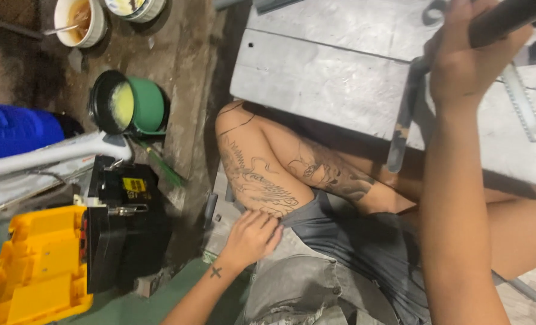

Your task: The person saws through a grey PVC pipe using a hand saw, then uses the saw blade to scrape the cut edge of the pipe.

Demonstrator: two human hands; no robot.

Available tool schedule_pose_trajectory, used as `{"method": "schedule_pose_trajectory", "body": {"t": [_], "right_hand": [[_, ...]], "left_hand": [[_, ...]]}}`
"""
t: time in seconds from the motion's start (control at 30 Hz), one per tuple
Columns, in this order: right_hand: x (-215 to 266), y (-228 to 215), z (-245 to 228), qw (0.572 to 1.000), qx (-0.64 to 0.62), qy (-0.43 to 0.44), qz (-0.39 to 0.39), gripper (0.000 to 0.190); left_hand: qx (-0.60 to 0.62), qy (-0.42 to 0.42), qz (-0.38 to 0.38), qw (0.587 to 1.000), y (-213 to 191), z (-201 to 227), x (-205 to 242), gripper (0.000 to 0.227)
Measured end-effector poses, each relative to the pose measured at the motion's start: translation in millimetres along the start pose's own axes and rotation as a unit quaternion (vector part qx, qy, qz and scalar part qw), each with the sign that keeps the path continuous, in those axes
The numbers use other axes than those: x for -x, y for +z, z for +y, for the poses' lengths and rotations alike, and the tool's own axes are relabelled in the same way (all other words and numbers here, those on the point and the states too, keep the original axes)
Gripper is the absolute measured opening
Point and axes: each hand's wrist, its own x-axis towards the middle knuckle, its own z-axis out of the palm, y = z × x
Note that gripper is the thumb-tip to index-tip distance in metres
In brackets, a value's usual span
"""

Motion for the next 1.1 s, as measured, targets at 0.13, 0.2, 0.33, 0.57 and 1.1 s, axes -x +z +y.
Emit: {"method": "schedule_pose_trajectory", "body": {"t": [0.13, 0.2, 0.33, 0.57, 1.1], "right_hand": [[1, -1, -9, 0.999, 0.010, -0.013, -0.050, 0.035], [1, -6, -5, 0.998, 0.027, -0.009, -0.050, 0.037], [2, -8, -6, 0.995, 0.077, 0.036, -0.043, 0.053], [2, -15, 0, 0.994, 0.084, 0.058, -0.037, 0.054], [-1, -27, 20, 0.989, 0.083, 0.124, -0.007, 0.064]], "left_hand": [[-0.101, -0.044, -0.077, 0.991, -6, -35, 22, 0.017], [-0.105, -0.073, -0.100, 0.987, -22, -50, 12, 0.020], [-0.252, -0.357, -0.012, 0.899, -43, -60, -1, 0.020], [-0.069, -0.135, 0.009, 0.988, 16, -23, 14, 0.018], [-0.067, -0.012, 0.133, 0.989, 12, -15, 36, 0.003]]}}
